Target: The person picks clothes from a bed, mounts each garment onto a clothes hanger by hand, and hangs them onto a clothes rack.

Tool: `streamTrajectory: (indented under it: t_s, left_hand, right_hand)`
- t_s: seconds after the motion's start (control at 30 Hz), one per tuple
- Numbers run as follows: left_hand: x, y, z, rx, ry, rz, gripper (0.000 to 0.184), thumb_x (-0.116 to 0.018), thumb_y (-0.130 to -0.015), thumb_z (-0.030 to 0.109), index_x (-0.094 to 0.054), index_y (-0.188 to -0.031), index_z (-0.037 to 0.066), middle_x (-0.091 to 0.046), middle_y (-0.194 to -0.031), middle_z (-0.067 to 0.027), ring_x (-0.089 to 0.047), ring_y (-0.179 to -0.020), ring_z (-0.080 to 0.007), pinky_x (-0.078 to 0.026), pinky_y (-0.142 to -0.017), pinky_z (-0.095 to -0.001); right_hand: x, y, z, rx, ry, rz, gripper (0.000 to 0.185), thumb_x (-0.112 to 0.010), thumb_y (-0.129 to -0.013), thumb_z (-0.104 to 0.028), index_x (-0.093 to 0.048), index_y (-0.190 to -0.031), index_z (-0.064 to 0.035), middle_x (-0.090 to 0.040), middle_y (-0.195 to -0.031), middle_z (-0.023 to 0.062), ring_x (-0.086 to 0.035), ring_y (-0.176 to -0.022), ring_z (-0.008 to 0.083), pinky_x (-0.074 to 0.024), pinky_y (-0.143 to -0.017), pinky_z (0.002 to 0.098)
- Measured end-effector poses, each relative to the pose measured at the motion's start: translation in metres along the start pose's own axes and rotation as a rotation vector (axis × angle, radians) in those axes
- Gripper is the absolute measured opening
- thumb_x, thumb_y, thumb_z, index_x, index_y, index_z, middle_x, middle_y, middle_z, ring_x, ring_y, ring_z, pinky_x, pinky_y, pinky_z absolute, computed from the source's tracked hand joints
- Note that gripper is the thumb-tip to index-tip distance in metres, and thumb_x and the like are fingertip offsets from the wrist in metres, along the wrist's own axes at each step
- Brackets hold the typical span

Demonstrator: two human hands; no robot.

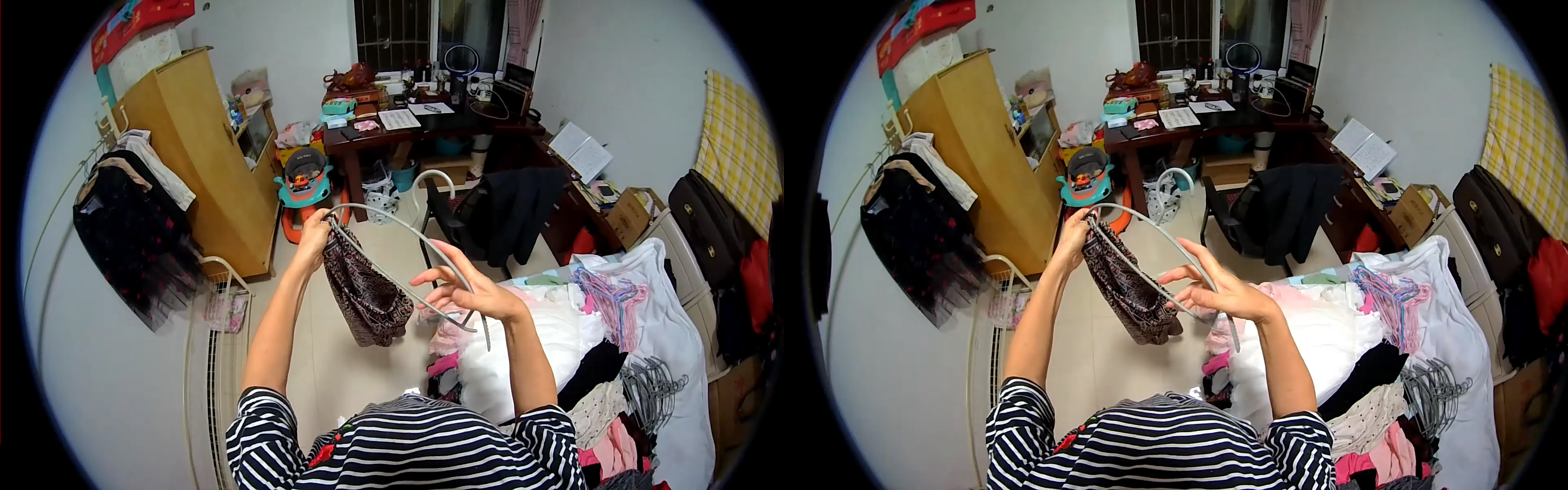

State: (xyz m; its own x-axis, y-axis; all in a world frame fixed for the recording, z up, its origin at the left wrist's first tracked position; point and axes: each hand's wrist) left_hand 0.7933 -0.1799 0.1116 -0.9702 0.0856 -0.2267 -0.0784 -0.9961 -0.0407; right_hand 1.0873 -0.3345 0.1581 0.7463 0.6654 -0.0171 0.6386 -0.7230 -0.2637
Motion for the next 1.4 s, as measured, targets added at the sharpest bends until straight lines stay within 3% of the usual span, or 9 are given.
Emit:
streamTrajectory:
  t_s: [0.17, 0.27, 0.37, 0.53, 0.63, 0.7, 0.83, 1.1, 1.4]
  left_hand:
    - [0.001, 0.006, -0.003, 0.072, 0.17, -0.129, 0.018, -0.037, -0.081, -0.008, -0.05, -0.087, 0.003, -0.055, -0.071, -0.0059, -0.061, -0.061, -0.0201, -0.053, -0.055, -0.033]
    - [-0.006, 0.013, -0.006, 0.069, 0.063, -0.187, 0.019, -0.038, -0.081, -0.008, -0.052, -0.083, 0.005, -0.057, -0.077, -0.004, -0.06, -0.071, -0.0156, -0.052, -0.063, -0.0302]
    - [-0.011, 0.014, -0.02, 0.148, 0.025, -0.324, 0.028, -0.039, -0.075, -0.01, -0.055, -0.091, 0.007, -0.059, -0.081, -0.0027, -0.059, -0.069, -0.0108, -0.049, -0.06, -0.0245]
    - [-0.039, 0.04, -0.016, 0.165, -0.042, -0.307, 0.027, -0.042, -0.076, -0.006, -0.056, -0.097, 0.005, -0.058, -0.08, -0.0013, -0.056, -0.066, -0.0089, -0.047, -0.059, -0.0228]
    - [-0.024, 0.02, -0.033, 0.146, -0.079, -0.3, 0.027, -0.048, -0.076, -0.006, -0.057, -0.098, 0.005, -0.057, -0.077, -0.001, -0.054, -0.066, -0.0085, -0.044, -0.058, -0.0215]
    - [-0.015, 0.018, -0.037, 0.093, -0.127, -0.231, 0.021, -0.051, -0.076, -0.002, -0.057, -0.094, 0.004, -0.057, -0.073, -0.0017, -0.053, -0.065, -0.0094, -0.043, -0.057, -0.0232]
    - [0.007, 0.01, -0.039, -0.279, -0.638, 0.195, 0.018, -0.057, -0.072, 0.005, -0.059, -0.09, 0.003, -0.058, -0.069, -0.0067, -0.056, -0.062, -0.0174, -0.046, -0.06, -0.0312]
    - [0.031, -0.008, -0.039, -0.301, -0.65, 0.337, 0.016, -0.066, -0.074, 0.01, -0.059, -0.086, 0.002, -0.064, -0.073, -0.0108, -0.063, -0.07, -0.0212, -0.048, -0.066, -0.0328]
    - [0.024, 0.015, 0.002, -0.35, -0.706, 0.472, 0.009, -0.062, -0.077, 0.005, -0.059, -0.085, 0.003, -0.06, -0.068, -0.0053, -0.057, -0.066, -0.0129, -0.046, -0.063, -0.0282]
  right_hand:
    - [0.005, -0.022, 0.006, -0.065, -0.348, -0.14, 0.081, -0.057, -0.086, -0.048, -0.014, -0.145, -0.0133, -0.049, -0.122, 0.021, -0.063, -0.094, 0.0241, -0.0497, -0.078, 0.0292]
    - [-0.004, -0.042, 0.02, 0.05, 0.03, 0.168, 0.071, -0.06, -0.086, -0.013, -0.019, -0.144, -0.0073, -0.049, -0.118, 0.0146, -0.058, -0.097, 0.0225, -0.0465, -0.083, 0.0304]
    - [-0.015, -0.06, 0.017, 0.184, 0.599, 0.264, 0.073, -0.061, -0.08, -0.004, -0.023, -0.142, -0.0066, -0.045, -0.123, 0.0135, -0.05, -0.109, 0.0218, -0.0419, -0.09, 0.0315]
    - [-0.029, -0.089, 0.019, 0.566, 1.047, -0.136, 0.022, -0.058, -0.078, -0.011, -0.058, -0.099, -0.0034, -0.051, -0.113, 0.0117, -0.044, -0.117, 0.0321, -0.0278, -0.105, 0.0451]
    - [0.007, -0.091, 0.036, 0.356, 1.081, -0.222, 0.016, -0.055, -0.078, -0.012, -0.057, -0.093, -0.006, -0.057, -0.105, 0.0105, -0.049, -0.114, 0.0294, -0.0274, -0.105, 0.0462]
    - [0.036, -0.095, 0.048, 0.633, 1.194, 0.113, 0.01, -0.057, -0.071, -0.004, -0.057, -0.081, -0.005, -0.061, -0.089, 0.0104, -0.057, -0.09, 0.0299, -0.0438, -0.084, 0.0418]
    - [0.063, -0.071, 0.038, 0.095, 1.341, 0.583, 0.009, -0.05, -0.082, -0.009, -0.058, -0.084, -0.0042, -0.06, -0.079, 0.0175, -0.057, -0.078, 0.0353, -0.0457, -0.07, 0.0415]
    - [0.07, -0.047, 0.071, -0.321, 0.892, 0.442, 0.014, -0.065, -0.072, -0.012, -0.063, -0.084, -0.0045, -0.06, -0.072, 0.0052, -0.056, -0.064, 0.0183, -0.043, -0.059, 0.032]
    - [0.053, -0.022, 0.054, -0.236, 0.265, 0.344, 0.024, -0.059, -0.09, -0.022, -0.069, -0.083, -0.001, -0.036, -0.058, -0.0081, -0.029, -0.055, 0.0021, -0.0234, -0.047, 0.0207]
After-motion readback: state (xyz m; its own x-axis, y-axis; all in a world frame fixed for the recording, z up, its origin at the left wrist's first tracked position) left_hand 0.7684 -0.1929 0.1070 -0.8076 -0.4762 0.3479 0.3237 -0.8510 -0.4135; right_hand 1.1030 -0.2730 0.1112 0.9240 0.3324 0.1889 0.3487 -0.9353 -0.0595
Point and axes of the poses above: each hand's wrist, its own y-axis away from the middle knuckle, its own x-axis out of the back of the hand, z = x × y
